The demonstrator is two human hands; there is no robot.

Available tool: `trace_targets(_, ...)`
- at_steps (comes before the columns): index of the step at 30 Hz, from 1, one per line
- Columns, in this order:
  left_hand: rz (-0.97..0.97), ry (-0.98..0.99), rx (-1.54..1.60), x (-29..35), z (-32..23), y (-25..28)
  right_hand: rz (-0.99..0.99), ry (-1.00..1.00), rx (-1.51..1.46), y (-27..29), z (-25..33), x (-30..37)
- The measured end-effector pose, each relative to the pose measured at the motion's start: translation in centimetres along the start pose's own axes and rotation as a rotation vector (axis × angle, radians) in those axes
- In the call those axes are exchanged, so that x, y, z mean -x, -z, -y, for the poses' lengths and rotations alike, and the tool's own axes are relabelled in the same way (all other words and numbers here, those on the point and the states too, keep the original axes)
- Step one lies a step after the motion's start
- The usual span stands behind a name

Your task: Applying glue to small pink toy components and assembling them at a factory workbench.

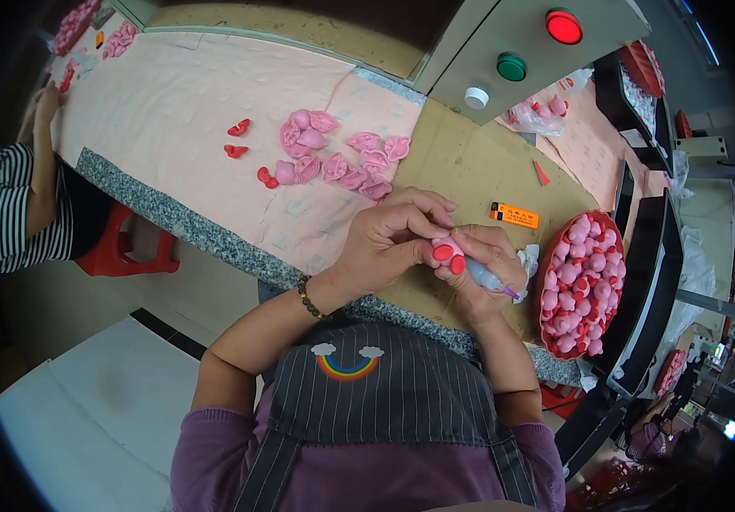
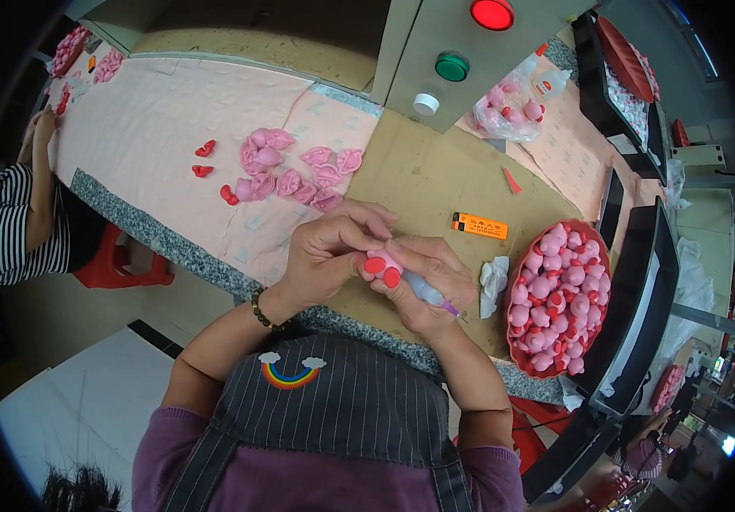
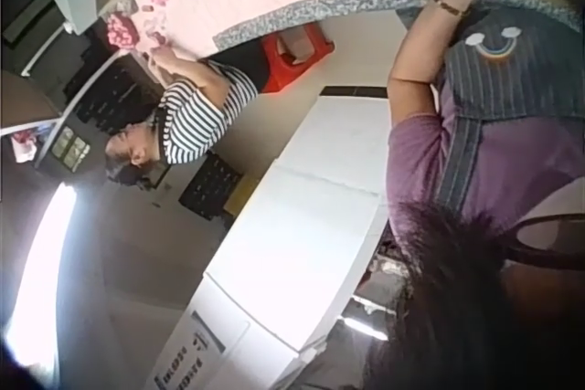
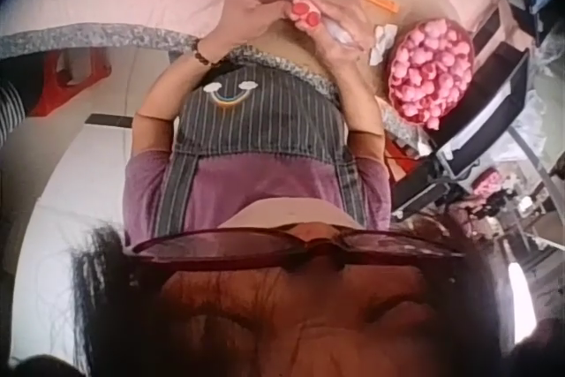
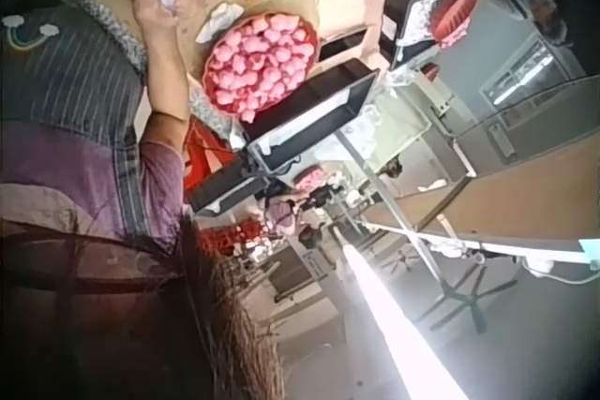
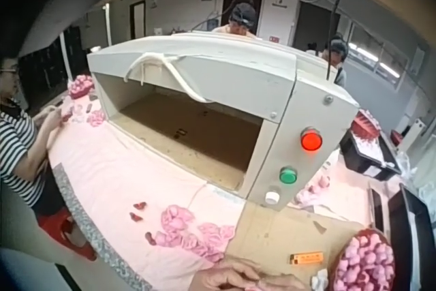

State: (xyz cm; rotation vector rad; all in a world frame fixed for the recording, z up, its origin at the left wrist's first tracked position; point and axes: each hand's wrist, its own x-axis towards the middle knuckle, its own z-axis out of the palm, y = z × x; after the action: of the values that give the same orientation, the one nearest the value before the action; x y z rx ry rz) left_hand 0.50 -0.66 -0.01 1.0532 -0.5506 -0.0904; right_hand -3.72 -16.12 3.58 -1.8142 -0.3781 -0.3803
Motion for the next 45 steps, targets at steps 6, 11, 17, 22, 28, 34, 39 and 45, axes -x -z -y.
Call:
trace_targets(6,-0.009,0.001,-0.006,0.1,-0.2,0.0,-0.007,0.046,0.01,-0.1,0.1,-0.2)
trace_targets(11,-0.018,0.017,-0.001,0.2,-0.1,0.0,-0.018,0.023,0.015,-0.2,0.1,-0.1)
trace_targets(17,-0.034,0.027,0.037,0.2,0.0,0.0,-0.023,-0.004,0.003,-0.3,-0.1,0.0)
trace_targets(22,-0.021,0.012,0.049,0.1,0.3,0.1,-0.006,0.031,0.058,-0.2,0.0,-0.5)
trace_targets(28,-0.116,0.338,0.376,-0.3,-0.8,-0.2,-0.095,0.036,0.204,-1.0,0.6,-1.1)
trace_targets(34,-0.084,0.377,0.296,0.5,-0.3,0.6,0.04,0.199,0.307,0.1,0.7,-2.4)
trace_targets(39,-0.061,0.414,0.273,0.4,-0.7,0.7,0.102,0.284,0.307,0.5,0.5,-2.2)
trace_targets(45,-0.064,0.34,0.278,0.3,-0.5,0.6,0.09,0.292,0.264,0.3,0.3,-2.2)
